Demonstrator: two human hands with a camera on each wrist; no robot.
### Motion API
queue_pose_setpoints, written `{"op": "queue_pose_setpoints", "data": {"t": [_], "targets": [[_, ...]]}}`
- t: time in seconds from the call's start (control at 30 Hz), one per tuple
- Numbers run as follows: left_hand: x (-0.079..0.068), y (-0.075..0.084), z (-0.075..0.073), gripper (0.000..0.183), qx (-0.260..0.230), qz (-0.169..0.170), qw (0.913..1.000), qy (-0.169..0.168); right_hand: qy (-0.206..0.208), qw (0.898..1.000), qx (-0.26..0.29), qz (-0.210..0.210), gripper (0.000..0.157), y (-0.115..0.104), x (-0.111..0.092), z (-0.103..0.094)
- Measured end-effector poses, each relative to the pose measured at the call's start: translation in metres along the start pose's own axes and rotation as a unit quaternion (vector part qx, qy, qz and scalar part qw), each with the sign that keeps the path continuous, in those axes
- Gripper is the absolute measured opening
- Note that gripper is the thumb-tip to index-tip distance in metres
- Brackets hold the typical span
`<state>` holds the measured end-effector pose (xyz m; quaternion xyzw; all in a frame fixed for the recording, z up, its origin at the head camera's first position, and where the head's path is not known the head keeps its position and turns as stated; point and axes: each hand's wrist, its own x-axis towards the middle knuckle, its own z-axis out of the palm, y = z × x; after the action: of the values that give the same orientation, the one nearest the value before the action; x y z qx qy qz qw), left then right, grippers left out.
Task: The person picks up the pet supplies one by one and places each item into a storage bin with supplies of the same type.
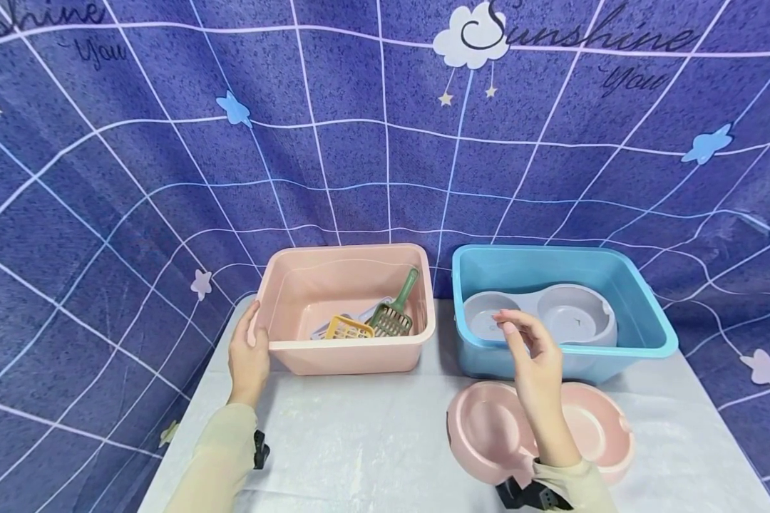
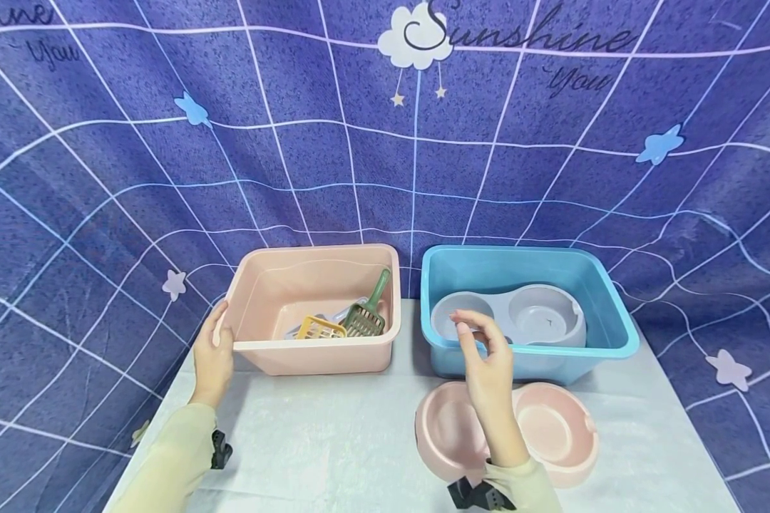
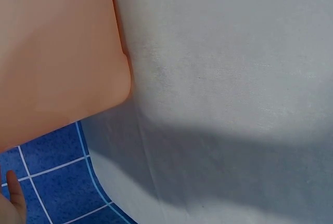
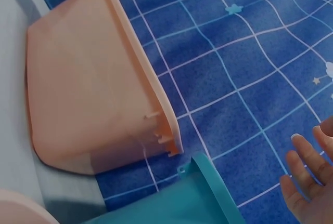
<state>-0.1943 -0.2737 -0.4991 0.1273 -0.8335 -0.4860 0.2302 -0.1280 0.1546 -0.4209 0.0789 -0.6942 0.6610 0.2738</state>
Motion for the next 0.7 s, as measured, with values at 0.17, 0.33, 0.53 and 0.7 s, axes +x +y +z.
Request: {"op": "queue_pose_setpoints", "data": {"t": [0.17,0.33,0.53,0.7], "targets": [[0.0,0.0,0.0,0.046,-0.002,-0.002,1.0,0.002,0.016,1.0,-0.002,0.001,0.021,0.001,0.001,-0.006],[0.0,0.001,0.0,0.047,-0.004,-0.002,1.0,-0.001,0.038,0.999,0.005,-0.002,0.02,0.001,0.003,-0.012],[0.0,0.0,0.0,0.047,-0.001,-0.004,1.0,0.001,0.06,0.998,0.002,-0.005,0.02,0.001,0.007,-0.02],[0.001,0.0,0.001,0.046,0.002,-0.001,1.0,0.003,0.071,0.997,-0.02,-0.005,0.021,0.004,0.011,-0.029]]}}
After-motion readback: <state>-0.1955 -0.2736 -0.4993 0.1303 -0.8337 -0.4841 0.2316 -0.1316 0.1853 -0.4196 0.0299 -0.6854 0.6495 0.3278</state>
